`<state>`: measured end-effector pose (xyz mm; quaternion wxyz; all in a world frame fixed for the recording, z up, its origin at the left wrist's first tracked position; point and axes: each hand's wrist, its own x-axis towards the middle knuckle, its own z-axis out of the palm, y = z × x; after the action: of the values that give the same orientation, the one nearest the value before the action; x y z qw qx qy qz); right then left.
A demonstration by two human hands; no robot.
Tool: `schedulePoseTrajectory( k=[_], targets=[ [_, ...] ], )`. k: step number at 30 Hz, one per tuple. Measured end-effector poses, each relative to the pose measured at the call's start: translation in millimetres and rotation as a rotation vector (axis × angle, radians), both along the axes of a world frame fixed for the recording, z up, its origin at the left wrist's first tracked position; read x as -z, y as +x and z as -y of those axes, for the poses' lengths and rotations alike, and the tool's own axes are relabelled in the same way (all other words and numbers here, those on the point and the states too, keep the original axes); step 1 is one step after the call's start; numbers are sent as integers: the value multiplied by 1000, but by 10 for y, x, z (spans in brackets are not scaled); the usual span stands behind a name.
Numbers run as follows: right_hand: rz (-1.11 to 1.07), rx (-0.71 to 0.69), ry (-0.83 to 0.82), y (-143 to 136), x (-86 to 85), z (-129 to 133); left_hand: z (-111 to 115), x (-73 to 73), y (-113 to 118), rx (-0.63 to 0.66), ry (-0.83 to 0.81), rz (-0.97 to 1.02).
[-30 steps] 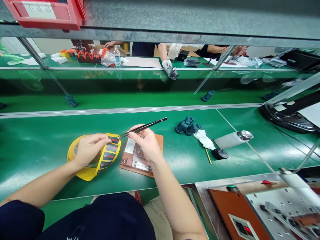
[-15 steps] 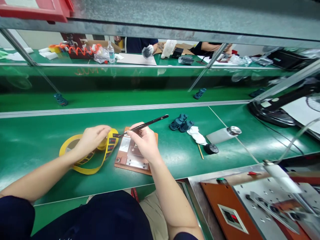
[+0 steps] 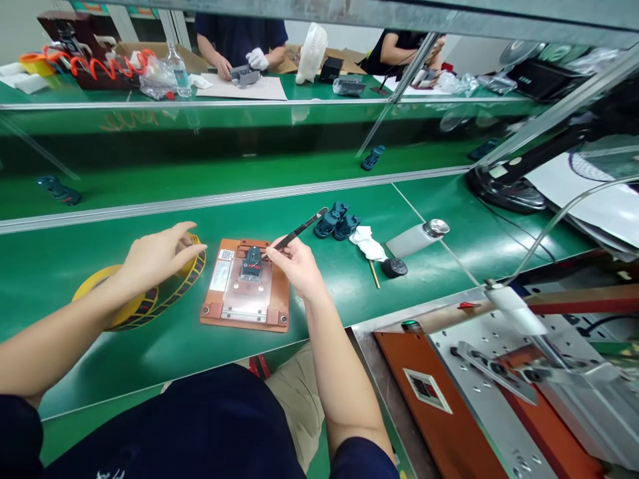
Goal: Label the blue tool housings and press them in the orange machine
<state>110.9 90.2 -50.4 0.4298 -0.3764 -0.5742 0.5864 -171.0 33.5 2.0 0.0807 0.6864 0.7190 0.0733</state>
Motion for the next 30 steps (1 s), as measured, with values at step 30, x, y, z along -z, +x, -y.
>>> schedulePoseTrajectory(
  k=[30],
  targets=[
    [-27,-47,7,-8,119,12,770,676,680,623,364,156]
  ],
)
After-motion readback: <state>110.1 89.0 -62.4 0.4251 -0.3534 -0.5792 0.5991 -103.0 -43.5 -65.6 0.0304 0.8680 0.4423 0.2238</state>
